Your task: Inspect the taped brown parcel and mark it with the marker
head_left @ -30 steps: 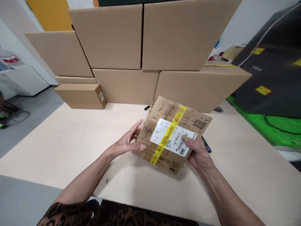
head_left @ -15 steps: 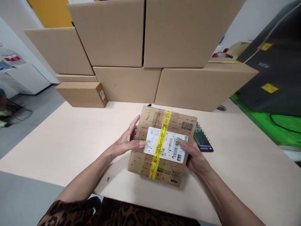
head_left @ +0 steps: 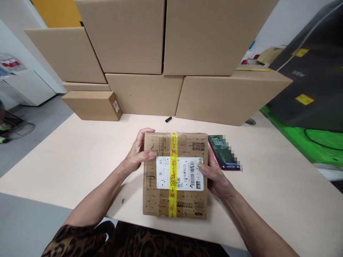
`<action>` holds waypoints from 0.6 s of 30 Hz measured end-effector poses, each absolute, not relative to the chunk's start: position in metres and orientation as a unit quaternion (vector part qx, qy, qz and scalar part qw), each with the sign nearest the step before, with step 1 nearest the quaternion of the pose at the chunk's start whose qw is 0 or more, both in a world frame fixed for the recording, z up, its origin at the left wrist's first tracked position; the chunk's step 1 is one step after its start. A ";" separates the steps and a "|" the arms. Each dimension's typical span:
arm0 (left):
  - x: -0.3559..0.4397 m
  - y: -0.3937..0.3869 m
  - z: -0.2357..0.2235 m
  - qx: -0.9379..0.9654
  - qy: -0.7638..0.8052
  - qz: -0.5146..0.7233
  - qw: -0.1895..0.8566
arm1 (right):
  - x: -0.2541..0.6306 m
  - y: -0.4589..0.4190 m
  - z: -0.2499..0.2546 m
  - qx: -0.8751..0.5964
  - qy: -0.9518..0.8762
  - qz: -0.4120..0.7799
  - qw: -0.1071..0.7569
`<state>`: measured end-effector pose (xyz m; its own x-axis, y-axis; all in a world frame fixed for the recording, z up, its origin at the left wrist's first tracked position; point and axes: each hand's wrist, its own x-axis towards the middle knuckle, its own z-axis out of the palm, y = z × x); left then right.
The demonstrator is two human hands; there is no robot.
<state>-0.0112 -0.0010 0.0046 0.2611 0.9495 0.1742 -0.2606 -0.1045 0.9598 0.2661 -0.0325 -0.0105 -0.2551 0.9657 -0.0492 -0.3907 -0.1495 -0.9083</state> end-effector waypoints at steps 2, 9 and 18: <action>-0.011 -0.002 0.006 0.532 0.319 0.521 0.586 | 0.266 -0.032 -0.010 -0.348 -0.415 0.658 0.523; -0.007 -0.008 0.017 0.489 0.350 0.557 0.573 | 0.268 -0.031 -0.006 -0.312 -0.444 0.670 0.506; -0.004 0.002 0.017 0.366 0.411 0.663 0.508 | 0.267 -0.030 -0.025 -0.303 -0.488 0.709 0.409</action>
